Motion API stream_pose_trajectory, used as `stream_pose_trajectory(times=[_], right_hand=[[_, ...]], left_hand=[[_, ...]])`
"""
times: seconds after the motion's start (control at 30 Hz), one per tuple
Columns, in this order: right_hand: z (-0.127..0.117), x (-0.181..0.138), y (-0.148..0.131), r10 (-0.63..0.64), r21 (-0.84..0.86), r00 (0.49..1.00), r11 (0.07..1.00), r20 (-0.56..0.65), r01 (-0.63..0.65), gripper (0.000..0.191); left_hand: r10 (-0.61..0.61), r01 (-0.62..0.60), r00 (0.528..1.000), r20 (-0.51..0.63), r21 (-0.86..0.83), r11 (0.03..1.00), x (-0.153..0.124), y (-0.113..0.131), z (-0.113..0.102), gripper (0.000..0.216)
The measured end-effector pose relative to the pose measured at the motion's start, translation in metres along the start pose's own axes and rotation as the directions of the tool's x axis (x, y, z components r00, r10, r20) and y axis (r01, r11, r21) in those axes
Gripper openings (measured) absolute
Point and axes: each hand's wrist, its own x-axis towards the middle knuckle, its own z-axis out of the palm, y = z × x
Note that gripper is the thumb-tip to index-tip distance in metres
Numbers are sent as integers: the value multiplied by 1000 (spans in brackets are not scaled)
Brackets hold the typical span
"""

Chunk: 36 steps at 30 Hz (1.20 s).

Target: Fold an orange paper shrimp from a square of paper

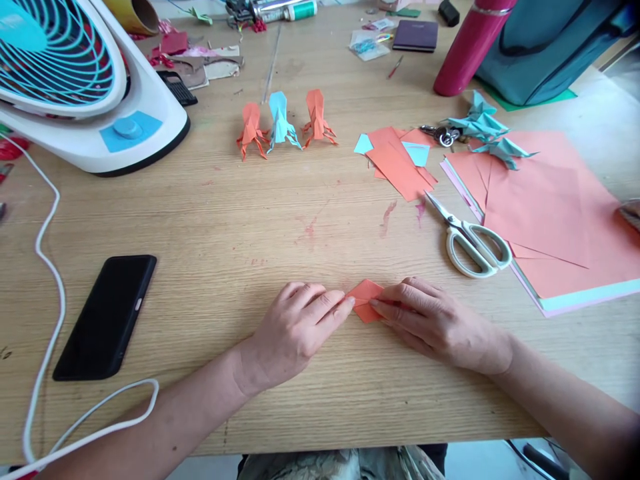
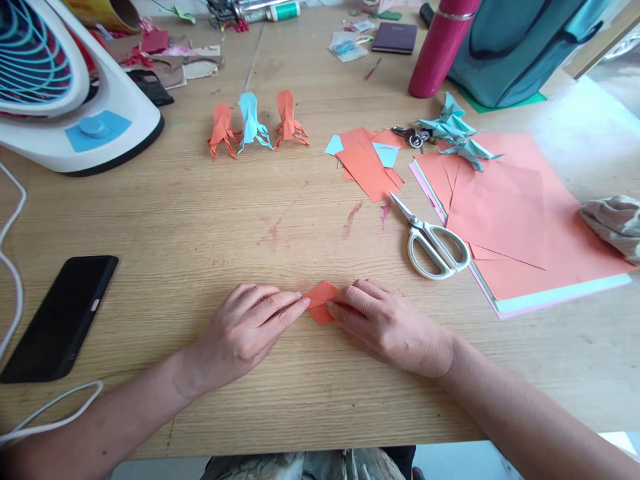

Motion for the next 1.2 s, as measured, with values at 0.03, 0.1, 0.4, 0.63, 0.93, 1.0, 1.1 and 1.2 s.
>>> stream_pose_trajectory(times=[0.03,0.1,0.4,0.63,0.93,1.0,1.1,1.2], right_hand=[[0,0,0,-6,-11,1000,1000,-1,6,20],[0,0,-1,-17,-33,1000,999,-5,17,19],[1,1,-1,-1,-93,1000,996,31,3,25],[1,4,0,71,26,997,997,9,-71,25],[2,7,0,142,85,990,986,15,-143,24],[2,7,0,136,74,990,988,20,-138,25],[3,7,0,111,68,993,991,27,-112,28],[3,9,0,101,58,994,993,33,-103,27]], left_hand=[[7,-7,1000,12,20,1000,1,1,0,35],[13,-15,999,38,54,998,4,3,-1,35],[-19,18,998,52,19,1000,9,8,0,32],[-168,151,985,-41,-273,950,9,-2,3,21],[-222,205,975,-20,-315,927,16,-2,5,11],[-216,200,976,-18,-310,929,16,-2,6,11],[-208,194,978,-13,-304,933,16,-2,6,11],[-207,194,978,-15,-290,937,17,-1,5,11]])
